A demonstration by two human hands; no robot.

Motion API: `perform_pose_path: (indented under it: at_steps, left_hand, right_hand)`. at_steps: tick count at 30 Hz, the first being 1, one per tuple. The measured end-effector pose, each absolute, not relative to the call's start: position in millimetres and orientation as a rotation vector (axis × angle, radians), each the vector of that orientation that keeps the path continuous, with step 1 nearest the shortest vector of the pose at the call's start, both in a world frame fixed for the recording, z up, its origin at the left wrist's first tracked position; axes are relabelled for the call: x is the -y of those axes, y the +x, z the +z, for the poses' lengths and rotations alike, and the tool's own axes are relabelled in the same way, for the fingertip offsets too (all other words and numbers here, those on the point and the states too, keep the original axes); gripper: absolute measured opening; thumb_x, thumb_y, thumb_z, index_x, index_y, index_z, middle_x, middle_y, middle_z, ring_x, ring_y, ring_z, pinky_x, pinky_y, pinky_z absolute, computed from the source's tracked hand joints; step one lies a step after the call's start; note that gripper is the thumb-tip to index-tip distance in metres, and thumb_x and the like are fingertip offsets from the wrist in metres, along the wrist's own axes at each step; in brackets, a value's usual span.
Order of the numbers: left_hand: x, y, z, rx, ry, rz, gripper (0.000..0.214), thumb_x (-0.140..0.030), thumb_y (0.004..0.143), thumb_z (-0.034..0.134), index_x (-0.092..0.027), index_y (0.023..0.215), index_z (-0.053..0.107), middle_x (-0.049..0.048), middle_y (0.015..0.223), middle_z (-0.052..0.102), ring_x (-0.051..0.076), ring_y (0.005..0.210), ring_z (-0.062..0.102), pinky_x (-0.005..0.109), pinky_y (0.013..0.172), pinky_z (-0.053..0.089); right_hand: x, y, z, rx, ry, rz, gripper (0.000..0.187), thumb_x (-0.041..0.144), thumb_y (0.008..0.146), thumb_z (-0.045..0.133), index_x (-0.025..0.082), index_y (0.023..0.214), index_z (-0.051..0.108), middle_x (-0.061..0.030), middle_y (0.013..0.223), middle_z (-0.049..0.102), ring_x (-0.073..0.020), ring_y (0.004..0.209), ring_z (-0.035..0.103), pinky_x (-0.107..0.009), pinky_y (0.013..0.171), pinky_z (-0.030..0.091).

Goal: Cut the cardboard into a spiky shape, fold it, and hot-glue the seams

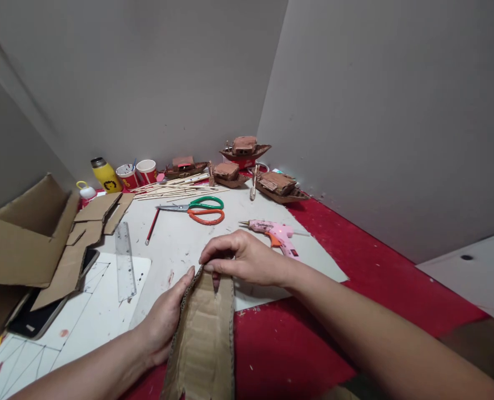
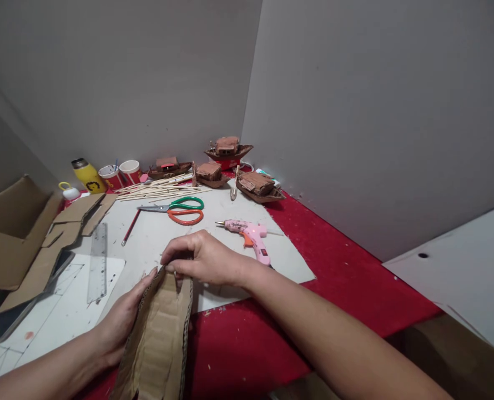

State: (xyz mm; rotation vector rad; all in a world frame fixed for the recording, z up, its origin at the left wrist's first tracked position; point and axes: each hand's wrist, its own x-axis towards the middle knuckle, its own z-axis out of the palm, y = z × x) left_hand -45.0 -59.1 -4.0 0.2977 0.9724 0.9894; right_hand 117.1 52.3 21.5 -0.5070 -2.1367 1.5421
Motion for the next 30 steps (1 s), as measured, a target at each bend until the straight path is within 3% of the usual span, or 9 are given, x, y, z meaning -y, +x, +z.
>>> perform_pose_path:
  at_steps: [5, 16, 22, 30]
  left_hand:
    - [59.7, -44.7, -7.5, -1.014, 0.318, 1.026, 0.044, -0.045, 0.085, 0.065, -0.02, 0.122, 0.064, 0.0042, 0.106, 0.075, 0.021, 0.096, 0.069, 0.027, 0.082, 0.049]
    - [59.8, -42.0, -3.2, -1.007, 0.24, 1.011, 0.041, -0.042, 0.086, 0.064, -0.018, 0.12, 0.066, 0.0058, 0.098, 0.076, 0.023, 0.092, 0.07, 0.029, 0.076, 0.052]
    - [60.7, -40.4, -1.7, -1.045, 0.239, 0.988, 0.043, -0.043, 0.086, 0.065, -0.016, 0.119, 0.067, 0.0069, 0.1, 0.076, 0.024, 0.096, 0.069, 0.029, 0.078, 0.052]
    - [60.7, -39.5, -1.9, -1.016, 0.226, 0.986, 0.04, -0.042, 0.087, 0.062, -0.016, 0.116, 0.069, 0.0059, 0.101, 0.077, 0.023, 0.098, 0.069, 0.029, 0.082, 0.051]
  right_hand:
    - [-52.4, 116.8, 16.8, 2.157, -0.478, 1.528, 0.034, 0.015, 0.085, 0.058, 0.012, 0.119, 0.061, 0.0005, 0.066, 0.067, -0.0136, 0.063, 0.066, -0.025, 0.066, 0.05]
    - [-48.3, 112.2, 19.1, 2.155, -0.693, 1.521, 0.027, 0.018, 0.072, 0.072, 0.014, 0.099, 0.068, 0.0019, 0.076, 0.06, -0.0125, 0.07, 0.056, -0.023, 0.064, 0.044]
    - [-39.5, 107.9, 22.3, 2.139, -0.77, 1.532, 0.023, 0.003, 0.071, 0.056, 0.013, 0.088, 0.069, 0.0039, 0.068, 0.056, -0.0102, 0.064, 0.05, -0.02, 0.061, 0.04]
    - [-31.1, 103.6, 18.5, 2.09, -0.903, 1.535, 0.025, 0.001, 0.068, 0.05, 0.013, 0.08, 0.069, 0.0032, 0.065, 0.058, -0.0105, 0.062, 0.049, -0.02, 0.058, 0.038]
